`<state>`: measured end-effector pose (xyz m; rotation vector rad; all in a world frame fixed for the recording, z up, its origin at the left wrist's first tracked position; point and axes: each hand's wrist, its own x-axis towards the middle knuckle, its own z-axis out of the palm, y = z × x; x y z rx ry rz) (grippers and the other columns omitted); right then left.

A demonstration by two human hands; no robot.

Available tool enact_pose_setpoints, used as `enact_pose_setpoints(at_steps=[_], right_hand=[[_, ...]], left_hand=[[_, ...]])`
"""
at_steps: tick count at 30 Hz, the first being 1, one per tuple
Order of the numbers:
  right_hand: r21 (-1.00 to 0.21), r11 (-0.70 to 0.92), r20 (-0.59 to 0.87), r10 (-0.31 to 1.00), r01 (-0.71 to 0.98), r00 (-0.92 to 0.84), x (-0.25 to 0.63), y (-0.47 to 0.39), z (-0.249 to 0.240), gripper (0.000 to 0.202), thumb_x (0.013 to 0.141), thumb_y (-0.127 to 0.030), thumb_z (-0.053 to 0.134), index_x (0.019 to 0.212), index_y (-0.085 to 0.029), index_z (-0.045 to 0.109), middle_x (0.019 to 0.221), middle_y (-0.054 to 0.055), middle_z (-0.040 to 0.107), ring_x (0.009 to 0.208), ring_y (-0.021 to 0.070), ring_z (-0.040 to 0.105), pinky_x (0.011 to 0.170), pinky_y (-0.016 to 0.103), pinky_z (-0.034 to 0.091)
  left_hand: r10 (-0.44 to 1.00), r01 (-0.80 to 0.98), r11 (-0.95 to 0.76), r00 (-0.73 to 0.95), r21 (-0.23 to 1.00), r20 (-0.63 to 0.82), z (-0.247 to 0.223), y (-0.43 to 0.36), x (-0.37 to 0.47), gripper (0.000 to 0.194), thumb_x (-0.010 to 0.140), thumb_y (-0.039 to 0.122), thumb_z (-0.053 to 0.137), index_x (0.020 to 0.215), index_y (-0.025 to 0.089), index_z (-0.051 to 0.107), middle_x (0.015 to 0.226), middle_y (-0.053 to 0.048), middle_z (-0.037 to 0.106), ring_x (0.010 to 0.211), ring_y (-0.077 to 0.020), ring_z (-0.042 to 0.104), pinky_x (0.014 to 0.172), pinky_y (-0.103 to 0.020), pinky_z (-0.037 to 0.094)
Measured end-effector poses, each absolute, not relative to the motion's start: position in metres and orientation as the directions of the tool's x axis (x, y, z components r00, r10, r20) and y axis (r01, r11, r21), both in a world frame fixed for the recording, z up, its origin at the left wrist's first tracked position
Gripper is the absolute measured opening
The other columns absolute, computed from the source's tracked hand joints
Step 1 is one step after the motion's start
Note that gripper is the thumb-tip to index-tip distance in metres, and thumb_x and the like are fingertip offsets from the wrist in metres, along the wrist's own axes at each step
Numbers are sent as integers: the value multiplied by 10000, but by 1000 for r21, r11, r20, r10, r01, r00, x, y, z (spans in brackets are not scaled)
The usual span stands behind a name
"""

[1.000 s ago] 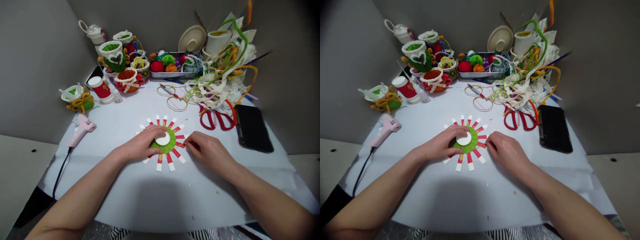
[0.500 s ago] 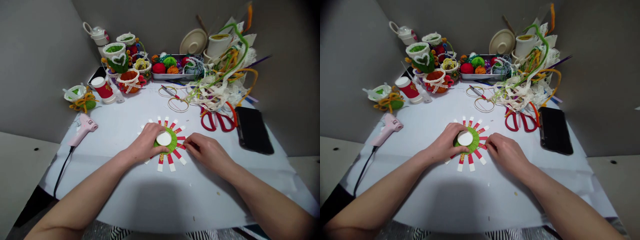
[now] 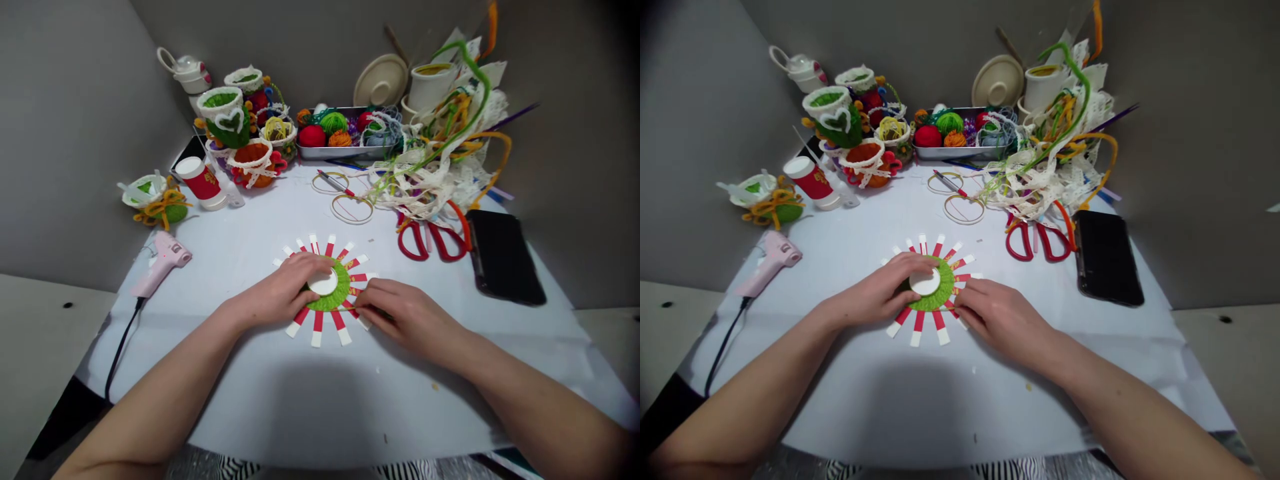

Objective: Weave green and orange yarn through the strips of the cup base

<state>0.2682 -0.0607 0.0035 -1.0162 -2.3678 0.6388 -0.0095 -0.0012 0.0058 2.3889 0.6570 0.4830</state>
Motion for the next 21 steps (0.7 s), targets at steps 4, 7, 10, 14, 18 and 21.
enact_pose_setpoints(at_steps=[4, 7, 10, 14, 18, 21], right_hand=[[-576, 607, 216, 759, 547, -614, 269, -62, 2, 169, 1064, -201, 518, 1004, -202, 676, 944, 43, 720, 812, 171, 639, 722, 290, 484], [-575, 598, 190, 761, 558, -620, 270, -63, 2, 180, 1065, -204, 506, 1018, -200, 680, 960, 49, 723, 843, 182, 649, 745, 301, 493], [-575, 588, 156, 761, 568, -630, 272, -63, 5, 179, 1061, -207, 503, 1028, -195, 678, 954, 56, 718, 853, 188, 649, 746, 305, 495], [-538, 652, 172, 706, 534, -687, 275, -63, 15, 199, 1056, -180, 481, 985, -193, 667, 909, 57, 697, 811, 178, 621, 724, 301, 474], [-505, 689, 131, 657, 520, -743, 280, -63, 24, 226, 1041, -148, 479, 951, -193, 681, 903, 60, 689, 788, 172, 601, 716, 301, 447], [-500, 691, 75, 635, 522, -769, 282, -64, 27, 244, 1024, -136, 479, 875, -191, 664, 840, 50, 661, 744, 165, 570, 681, 295, 416]], left_hand=[[578, 364, -673, 802, 643, 151, 1, -1, -8, 474, 990, 306, 653, 1435, 259, 493, 1515, -131, 585, 1412, -312, 532, 1178, -567, 422], [590, 405, -660, 800, 633, 103, 0, -2, -7, 582, 941, 411, 757, 1437, 264, 488, 1532, -132, 571, 1423, -334, 514, 1183, -574, 397], [601, 434, -645, 797, 629, 67, 1, -1, -7, 589, 937, 388, 769, 1442, 282, 486, 1534, -120, 571, 1435, -339, 501, 1190, -571, 372], [607, 447, -640, 793, 625, 54, 5, 1, -8, 550, 930, 350, 777, 1411, 308, 514, 1484, -99, 613, 1390, -336, 542, 1171, -564, 377], [609, 444, -644, 790, 623, 66, 6, 2, -10, 558, 904, 321, 806, 1386, 313, 524, 1474, -99, 623, 1376, -335, 557, 1157, -565, 387], [610, 444, -638, 790, 629, 61, 6, 3, -10, 541, 905, 334, 805, 1376, 296, 542, 1473, -114, 622, 1382, -341, 554, 1158, -567, 389]])
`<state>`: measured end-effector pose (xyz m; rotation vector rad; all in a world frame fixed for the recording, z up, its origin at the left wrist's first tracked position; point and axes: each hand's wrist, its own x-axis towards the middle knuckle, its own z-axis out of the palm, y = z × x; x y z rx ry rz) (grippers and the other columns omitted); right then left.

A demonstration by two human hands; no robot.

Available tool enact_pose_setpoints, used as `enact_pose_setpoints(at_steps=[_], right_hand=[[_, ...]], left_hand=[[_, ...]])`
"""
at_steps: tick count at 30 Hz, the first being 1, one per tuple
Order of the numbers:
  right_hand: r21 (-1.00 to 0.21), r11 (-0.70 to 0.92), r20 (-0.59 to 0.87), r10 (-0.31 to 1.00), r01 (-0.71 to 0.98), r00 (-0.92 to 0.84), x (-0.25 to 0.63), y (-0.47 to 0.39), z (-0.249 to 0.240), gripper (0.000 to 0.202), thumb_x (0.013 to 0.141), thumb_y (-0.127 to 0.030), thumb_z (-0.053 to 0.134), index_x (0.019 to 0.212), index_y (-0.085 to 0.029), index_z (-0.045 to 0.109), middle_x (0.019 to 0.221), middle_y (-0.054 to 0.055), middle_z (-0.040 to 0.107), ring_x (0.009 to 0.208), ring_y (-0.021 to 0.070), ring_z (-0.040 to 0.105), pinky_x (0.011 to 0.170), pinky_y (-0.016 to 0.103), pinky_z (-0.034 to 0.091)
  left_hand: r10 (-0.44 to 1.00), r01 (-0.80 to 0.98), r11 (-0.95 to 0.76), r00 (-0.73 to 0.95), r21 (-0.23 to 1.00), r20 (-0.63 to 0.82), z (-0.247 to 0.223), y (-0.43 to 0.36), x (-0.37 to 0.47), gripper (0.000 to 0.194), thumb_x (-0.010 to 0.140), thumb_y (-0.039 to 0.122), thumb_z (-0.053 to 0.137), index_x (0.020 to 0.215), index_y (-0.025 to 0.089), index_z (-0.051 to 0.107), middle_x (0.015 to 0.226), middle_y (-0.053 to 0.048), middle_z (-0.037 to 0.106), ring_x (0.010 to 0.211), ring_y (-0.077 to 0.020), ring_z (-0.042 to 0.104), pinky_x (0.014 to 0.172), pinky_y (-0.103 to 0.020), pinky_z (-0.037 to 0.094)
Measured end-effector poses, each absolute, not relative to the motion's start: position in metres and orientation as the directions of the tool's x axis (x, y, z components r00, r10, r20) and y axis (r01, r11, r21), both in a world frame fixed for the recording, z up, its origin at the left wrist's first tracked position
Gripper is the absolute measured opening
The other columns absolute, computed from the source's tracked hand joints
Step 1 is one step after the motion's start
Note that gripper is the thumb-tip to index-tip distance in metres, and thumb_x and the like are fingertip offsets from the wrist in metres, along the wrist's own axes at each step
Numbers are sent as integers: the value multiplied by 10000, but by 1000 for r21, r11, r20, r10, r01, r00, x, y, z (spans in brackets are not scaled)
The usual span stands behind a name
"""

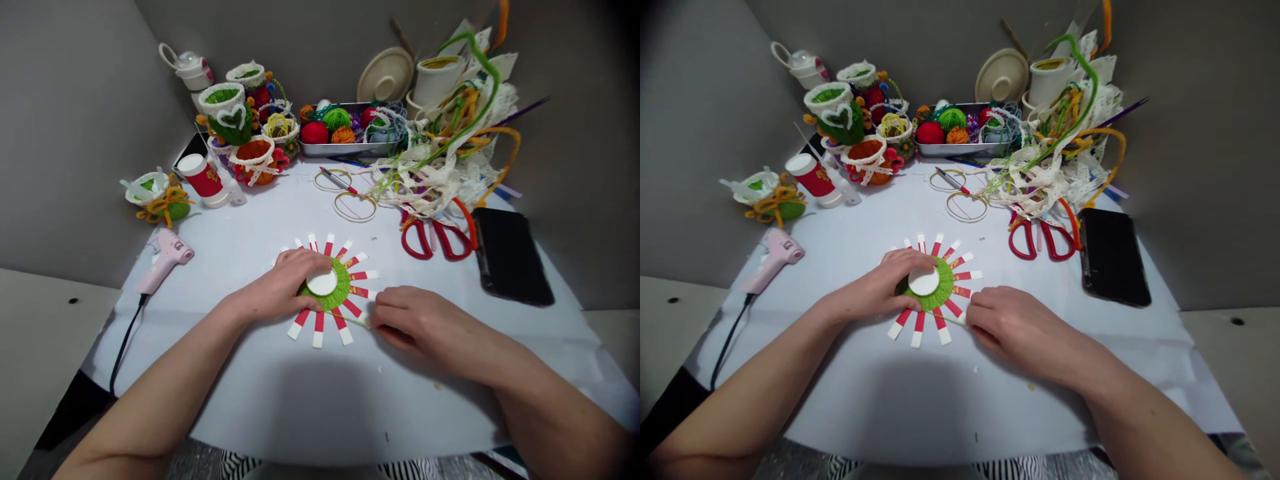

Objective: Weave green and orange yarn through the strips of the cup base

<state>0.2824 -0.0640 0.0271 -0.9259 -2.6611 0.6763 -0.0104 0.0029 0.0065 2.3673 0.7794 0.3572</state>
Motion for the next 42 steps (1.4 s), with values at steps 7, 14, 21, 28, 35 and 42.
enact_pose_setpoints(at_steps=[7, 14, 21, 28, 35, 42], right_hand=[[-439, 652, -86, 654, 618, -752, 281, -76, 19, 189, 937, -101, 523, 790, -199, 589, 789, 32, 654, 687, 158, 574, 616, 307, 322], [-321, 527, -122, 801, 787, -586, 279, -80, 13, 221, 928, -180, 539, 711, -213, 570, 635, 19, 626, 529, 149, 494, 553, 331, 187], [-458, 490, -111, 796, 742, -594, 288, -67, 18, 261, 997, -219, 535, 740, -221, 580, 718, 22, 627, 615, 154, 542, 565, 300, 334], [-638, 532, 126, 785, 556, -606, 300, -60, 26, 194, 1074, -250, 495, 1023, -215, 678, 926, 59, 710, 822, 178, 663, 727, 290, 493], [-601, 623, 37, 648, 501, -761, 298, -67, 29, 297, 1072, -173, 456, 934, -201, 717, 886, 62, 665, 799, 174, 604, 708, 293, 461], [-539, 645, -37, 624, 542, -780, 290, -77, 23, 291, 1043, -89, 465, 832, -187, 638, 870, 49, 620, 780, 175, 547, 681, 306, 419]], left_hand=[[612, 448, -621, 790, 644, 40, 5, 4, -10, 525, 916, 361, 807, 1360, 291, 535, 1470, -115, 621, 1380, -332, 548, 1155, -558, 372], [617, 455, -620, 786, 639, 39, 5, 3, -11, 585, 889, 335, 840, 1374, 293, 515, 1469, -106, 622, 1392, -338, 535, 1162, -563, 360], [614, 449, -619, 788, 644, 41, 4, 4, -11, 551, 898, 339, 828, 1363, 289, 538, 1481, -115, 617, 1394, -334, 543, 1157, -568, 364], [613, 439, -613, 788, 657, 46, 4, 5, -10, 543, 901, 378, 822, 1363, 290, 551, 1485, -109, 613, 1390, -328, 540, 1166, -567, 361], [620, 444, -607, 783, 659, 42, 6, 5, -10, 508, 909, 398, 808, 1340, 277, 569, 1442, -117, 634, 1352, -332, 560, 1141, -554, 386], [617, 447, -612, 786, 652, 41, 2, 6, -11, 533, 908, 402, 805, 1365, 277, 561, 1460, -127, 626, 1369, -338, 559, 1156, -564, 377]])
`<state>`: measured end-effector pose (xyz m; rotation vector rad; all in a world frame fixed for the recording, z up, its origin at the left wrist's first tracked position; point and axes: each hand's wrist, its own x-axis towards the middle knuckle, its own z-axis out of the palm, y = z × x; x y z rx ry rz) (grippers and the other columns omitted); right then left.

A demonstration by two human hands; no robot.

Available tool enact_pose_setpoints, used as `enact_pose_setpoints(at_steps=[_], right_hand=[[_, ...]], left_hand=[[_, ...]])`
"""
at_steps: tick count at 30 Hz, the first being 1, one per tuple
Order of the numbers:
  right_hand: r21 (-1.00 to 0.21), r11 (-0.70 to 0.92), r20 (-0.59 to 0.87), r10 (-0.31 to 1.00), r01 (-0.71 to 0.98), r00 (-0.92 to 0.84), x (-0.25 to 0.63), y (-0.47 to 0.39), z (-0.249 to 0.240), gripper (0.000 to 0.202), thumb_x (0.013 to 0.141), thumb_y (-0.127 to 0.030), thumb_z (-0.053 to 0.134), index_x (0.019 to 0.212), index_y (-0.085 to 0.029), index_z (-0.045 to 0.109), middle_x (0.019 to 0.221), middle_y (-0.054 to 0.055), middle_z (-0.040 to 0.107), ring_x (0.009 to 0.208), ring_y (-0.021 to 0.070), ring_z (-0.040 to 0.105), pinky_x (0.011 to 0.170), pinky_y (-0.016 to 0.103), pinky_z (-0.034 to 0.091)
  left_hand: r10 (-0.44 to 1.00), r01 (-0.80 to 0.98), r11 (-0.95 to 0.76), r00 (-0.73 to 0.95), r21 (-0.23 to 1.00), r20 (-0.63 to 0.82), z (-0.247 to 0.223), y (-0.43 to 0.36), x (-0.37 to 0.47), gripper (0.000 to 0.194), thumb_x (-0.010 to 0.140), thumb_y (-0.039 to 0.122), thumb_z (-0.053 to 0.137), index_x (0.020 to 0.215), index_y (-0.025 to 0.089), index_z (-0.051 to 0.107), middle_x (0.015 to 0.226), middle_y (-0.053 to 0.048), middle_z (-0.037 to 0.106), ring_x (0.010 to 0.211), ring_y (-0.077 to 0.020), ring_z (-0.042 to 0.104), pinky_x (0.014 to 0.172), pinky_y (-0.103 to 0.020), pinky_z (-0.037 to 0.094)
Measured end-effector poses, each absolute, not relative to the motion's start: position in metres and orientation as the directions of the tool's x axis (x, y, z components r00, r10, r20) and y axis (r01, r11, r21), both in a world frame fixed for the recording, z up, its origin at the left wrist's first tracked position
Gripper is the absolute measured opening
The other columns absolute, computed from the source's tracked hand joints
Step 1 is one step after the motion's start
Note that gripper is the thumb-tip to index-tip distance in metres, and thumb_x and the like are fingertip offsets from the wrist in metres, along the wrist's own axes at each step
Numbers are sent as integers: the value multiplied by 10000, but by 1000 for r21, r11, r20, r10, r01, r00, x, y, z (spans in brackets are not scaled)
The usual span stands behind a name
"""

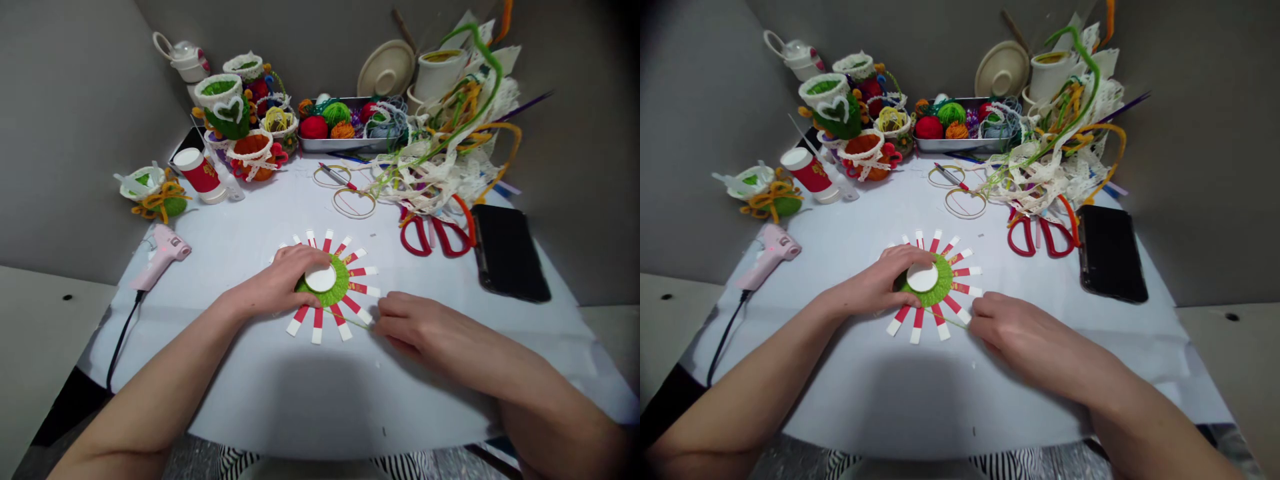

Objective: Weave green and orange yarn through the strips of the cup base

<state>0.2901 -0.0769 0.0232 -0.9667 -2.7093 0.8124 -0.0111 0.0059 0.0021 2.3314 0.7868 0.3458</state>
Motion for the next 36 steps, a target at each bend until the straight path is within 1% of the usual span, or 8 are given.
enact_pose_setpoints(at_steps=[6, 11, 14, 19, 25, 29, 31, 36], right_hand=[[-369, 694, -15, 661, 618, -750, 285, -86, 22, 261, 1007, -37, 505, 799, -172, 585, 869, 58, 601, 769, 185, 526, 645, 315, 391], [-275, 703, 26, 687, 656, -726, 285, -87, 21, 248, 986, -14, 507, 810, -168, 591, 875, 76, 607, 763, 199, 526, 627, 329, 379], [-250, 691, 41, 707, 678, -706, 287, -84, 18, 242, 983, -13, 509, 819, -167, 597, 865, 76, 597, 766, 203, 520, 632, 335, 378], [-266, 671, 84, 732, 692, -677, 288, -77, 16, 236, 1015, -54, 505, 851, -158, 639, 859, 78, 591, 783, 212, 518, 649, 339, 393], [-347, 630, 292, 776, 695, -558, 281, -58, 2, 208, 1038, -123, 534, 895, -160, 680, 841, 67, 616, 789, 208, 565, 689, 333, 443], [-434, 563, 388, 822, 703, -418, 276, -48, -9, 152, 1025, -130, 571, 920, -176, 673, 854, 53, 641, 800, 198, 603, 708, 316, 470], [-464, 536, 390, 839, 705, -380, 274, -47, -12, 143, 1020, -132, 577, 920, -180, 667, 860, 51, 647, 800, 197, 608, 708, 315, 475], [-473, 520, 326, 853, 711, -407, 272, -46, -14, 140, 1011, -130, 579, 915, -175, 670, 856, 55, 657, 805, 205, 621, 704, 321, 479]], left_hand=[[620, 441, -616, 782, 653, 57, 1, 5, -11, 572, 887, 356, 830, 1380, 292, 547, 1473, -116, 622, 1385, -339, 549, 1153, -578, 372], [614, 447, -621, 788, 643, 45, 0, 6, -12, 573, 892, 378, 832, 1370, 295, 527, 1484, -112, 611, 1389, -338, 539, 1159, -577, 361], [615, 446, -618, 788, 647, 45, 1, 6, -12, 553, 898, 371, 822, 1365, 292, 536, 1479, -115, 612, 1387, -339, 539, 1159, -578, 362], [622, 444, -608, 782, 658, 47, 2, 5, -11, 544, 899, 375, 816, 1366, 281, 553, 1467, -122, 618, 1383, -340, 537, 1158, -574, 363], [629, 471, -585, 778, 660, 2, 4, 5, -10, 527, 895, 383, 823, 1338, 271, 560, 1471, -125, 612, 1387, -352, 525, 1146, -567, 359], [623, 463, -596, 782, 656, 16, 3, 6, -10, 528, 900, 360, 821, 1338, 276, 539, 1476, -116, 608, 1390, -346, 521, 1144, -567, 354], [621, 456, -605, 784, 652, 27, 2, 6, -11, 523, 900, 367, 819, 1331, 275, 538, 1470, -112, 611, 1384, -343, 527, 1141, -565, 359], [630, 458, -608, 776, 649, 43, 1, 5, -10, 532, 908, 423, 804, 1341, 269, 537, 1438, -119, 624, 1355, -349, 549, 1133, -567, 379]])
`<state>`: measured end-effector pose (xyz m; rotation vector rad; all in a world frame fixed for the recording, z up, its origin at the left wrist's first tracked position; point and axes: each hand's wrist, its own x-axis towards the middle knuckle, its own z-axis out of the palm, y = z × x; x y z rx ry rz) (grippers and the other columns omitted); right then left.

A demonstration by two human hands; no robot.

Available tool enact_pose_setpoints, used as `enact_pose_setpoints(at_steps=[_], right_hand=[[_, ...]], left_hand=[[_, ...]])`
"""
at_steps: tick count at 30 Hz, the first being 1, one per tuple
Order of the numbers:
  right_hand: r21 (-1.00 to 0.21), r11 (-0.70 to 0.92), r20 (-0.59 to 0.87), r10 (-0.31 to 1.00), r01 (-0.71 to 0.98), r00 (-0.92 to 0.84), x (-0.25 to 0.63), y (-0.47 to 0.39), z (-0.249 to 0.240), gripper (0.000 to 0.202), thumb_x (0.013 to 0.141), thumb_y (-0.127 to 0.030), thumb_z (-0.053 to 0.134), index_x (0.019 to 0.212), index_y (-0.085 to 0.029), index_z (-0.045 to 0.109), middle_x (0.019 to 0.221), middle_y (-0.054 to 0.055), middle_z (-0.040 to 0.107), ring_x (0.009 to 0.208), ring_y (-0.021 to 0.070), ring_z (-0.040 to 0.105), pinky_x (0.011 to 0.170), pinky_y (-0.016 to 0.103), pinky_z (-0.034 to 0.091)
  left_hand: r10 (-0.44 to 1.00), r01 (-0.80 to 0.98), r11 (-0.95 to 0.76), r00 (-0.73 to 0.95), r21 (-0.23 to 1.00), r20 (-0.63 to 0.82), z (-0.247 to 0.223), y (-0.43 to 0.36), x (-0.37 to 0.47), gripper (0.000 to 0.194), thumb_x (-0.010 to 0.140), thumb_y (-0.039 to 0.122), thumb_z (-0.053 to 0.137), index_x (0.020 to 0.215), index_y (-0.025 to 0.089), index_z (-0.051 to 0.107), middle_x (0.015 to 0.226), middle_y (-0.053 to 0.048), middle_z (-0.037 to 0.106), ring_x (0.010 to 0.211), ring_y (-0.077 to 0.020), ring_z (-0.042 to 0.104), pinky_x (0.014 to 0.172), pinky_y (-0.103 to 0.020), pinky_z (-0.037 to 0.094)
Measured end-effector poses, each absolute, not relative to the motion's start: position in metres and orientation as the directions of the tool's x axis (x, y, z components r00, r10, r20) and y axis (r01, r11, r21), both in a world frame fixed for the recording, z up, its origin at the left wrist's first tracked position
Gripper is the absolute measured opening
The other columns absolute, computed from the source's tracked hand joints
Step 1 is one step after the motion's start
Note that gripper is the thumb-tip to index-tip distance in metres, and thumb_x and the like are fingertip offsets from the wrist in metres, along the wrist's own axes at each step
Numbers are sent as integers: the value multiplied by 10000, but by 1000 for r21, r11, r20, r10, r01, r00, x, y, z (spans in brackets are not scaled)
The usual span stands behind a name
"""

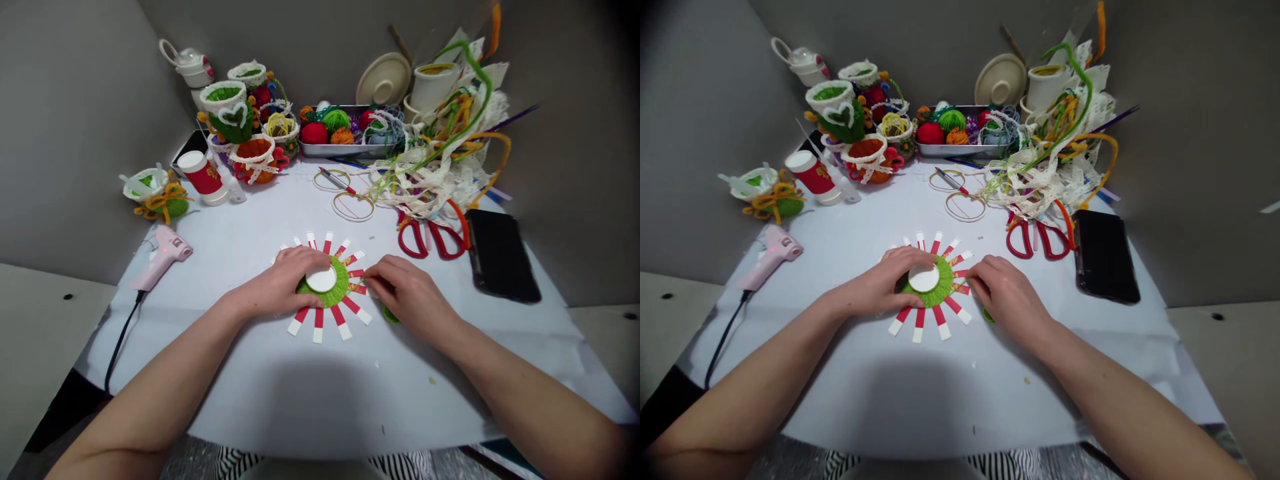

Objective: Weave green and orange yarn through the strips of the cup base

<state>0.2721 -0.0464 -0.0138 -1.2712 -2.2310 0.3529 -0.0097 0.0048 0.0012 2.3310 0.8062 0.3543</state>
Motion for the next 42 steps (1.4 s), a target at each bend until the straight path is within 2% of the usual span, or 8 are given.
enact_pose_setpoints(at_steps=[6, 13, 18, 22, 25, 31, 35, 42], right_hand=[[-474, 530, 314, 848, 703, -427, 272, -47, -13, 141, 1015, -137, 567, 939, -174, 679, 861, 62, 673, 808, 210, 628, 709, 330, 483], [-523, 484, 240, 874, 702, -423, 274, -49, -12, 157, 1039, -195, 551, 939, -186, 671, 870, 67, 665, 837, 219, 602, 734, 346, 466], [-688, 387, 129, 898, 613, -421, 273, -51, -4, 174, 1046, -264, 521, 935, -203, 640, 898, 57, 663, 843, 203, 588, 761, 341, 454], [-888, 150, -86, 873, 434, -479, 273, -56, 7, 224, 1051, -377, 512, 938, -209, 609, 857, 30, 676, 719, 156, 551, 666, 293, 436], [-922, 55, -153, 857, 383, -492, 272, -57, 11, 255, 1044, -416, 507, 919, -210, 590, 757, 5, 641, 632, 137, 505, 600, 274, 403], [-768, 305, 28, 894, 563, -447, 273, -56, 9, 175, 1025, -327, 535, 1031, -210, 664, 792, 18, 703, 633, 147, 574, 611, 277, 425], [-682, 490, 130, 812, 543, -569, 273, -58, 8, 196, 1044, -250, 508, 1027, -210, 700, 947, 62, 769, 810, 179, 694, 725, 296, 517], [-558, 654, 170, 692, 511, -701, 272, -67, 10, 231, 1061, -191, 489, 985, -199, 708, 863, 48, 735, 800, 180, 672, 724, 304, 521]], left_hand=[[694, 467, -619, 701, 631, 163, 4, -1, -3, 575, 881, 418, 833, 1330, 245, 518, 1401, -135, 613, 1339, -346, 548, 1115, -550, 420], [706, 541, -596, 705, 594, 67, 16, -7, 1, 604, 813, 373, 892, 1287, 223, 549, 1264, -102, 688, 1185, -326, 620, 1067, -549, 455], [642, 485, -669, 759, 563, 109, 19, -7, -3, 506, 921, 240, 748, 1371, 218, 517, 1317, -121, 662, 1230, -309, 609, 1064, -520, 490], [558, 388, -752, 805, 533, 201, 18, -3, -6, 451, 941, 95, 591, 1365, 216, 501, 1365, -128, 640, 1297, -291, 569, 1118, -526, 480], [517, 336, -771, 826, 541, 223, 16, -1, -6, 450, 910, 14, 521, 1311, 218, 508, 1381, -127, 636, 1339, -285, 554, 1142, -534, 475], [494, 289, -757, 840, 586, 224, 17, 2, -9, 477, 841, -57, 471, 1229, 209, 545, 1373, -130, 642, 1350, -277, 564, 1131, -519, 501], [480, 241, -718, 851, 653, 214, 17, 3, -8, 468, 819, -71, 453, 1169, 218, 566, 1330, -116, 665, 1324, -253, 598, 1120, -495, 520], [481, 207, -685, 849, 699, 220, 11, 5, -8, 490, 772, -33, 460, 1177, 234, 532, 1382, -133, 644, 1340, -262, 596, 1119, -543, 528]])
